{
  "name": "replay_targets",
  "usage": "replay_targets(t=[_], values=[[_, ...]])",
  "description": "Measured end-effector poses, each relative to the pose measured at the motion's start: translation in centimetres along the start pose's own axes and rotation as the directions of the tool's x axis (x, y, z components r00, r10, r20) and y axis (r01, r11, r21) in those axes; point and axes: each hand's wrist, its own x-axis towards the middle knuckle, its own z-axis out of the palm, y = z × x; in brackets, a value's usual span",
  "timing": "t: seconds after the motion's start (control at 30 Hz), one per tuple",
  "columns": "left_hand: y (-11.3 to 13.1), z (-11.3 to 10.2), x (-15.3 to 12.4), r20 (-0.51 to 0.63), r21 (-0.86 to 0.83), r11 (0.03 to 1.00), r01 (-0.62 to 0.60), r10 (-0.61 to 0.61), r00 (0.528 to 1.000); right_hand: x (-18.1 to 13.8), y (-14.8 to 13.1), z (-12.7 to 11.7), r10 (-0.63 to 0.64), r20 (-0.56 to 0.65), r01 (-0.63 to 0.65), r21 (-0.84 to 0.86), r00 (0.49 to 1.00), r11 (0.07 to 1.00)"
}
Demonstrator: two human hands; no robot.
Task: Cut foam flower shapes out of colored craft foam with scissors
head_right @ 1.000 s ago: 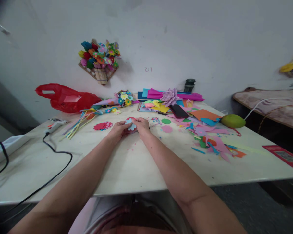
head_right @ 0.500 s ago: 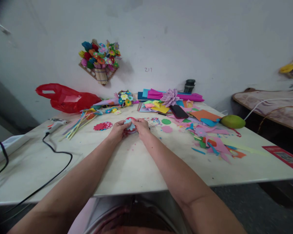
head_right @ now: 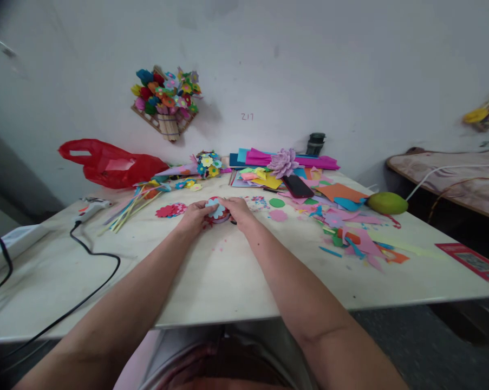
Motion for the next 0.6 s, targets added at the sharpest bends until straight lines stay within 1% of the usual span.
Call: replay_targets(t=[0.1, 0.17, 0.37, 0.6], values=[[0.23, 0.13, -0.28, 0.008, 0.033, 0.999, 0.034, -0.034, 0.999, -0.15, -0.04, 0.09, 0.009, -0.029, -0.011, -0.060, 1.000, 0.998], [0.32, 0.21, -0.41, 0.011, 0.057, 0.997, 0.057, -0.058, 0.998, -0.14, 0.03, 0.15, 0.002, -0.049, -0.005, -0.071, 0.999, 0.997], [0.26, 0.19, -0.35, 0.028, 0.008, 1.000, 0.022, -0.022, 0.999, -0.11, 0.21, 0.37, -0.065, -0.080, 0.063, -0.020, 0.995, 0.998], [0.51, 0.46, -0.70, 0.024, -0.038, 0.996, 0.078, -0.077, 0.997, 0.21, 0.67, 0.47, -0.074, -0.106, 0.079, 0.044, 0.992, 0.996]])
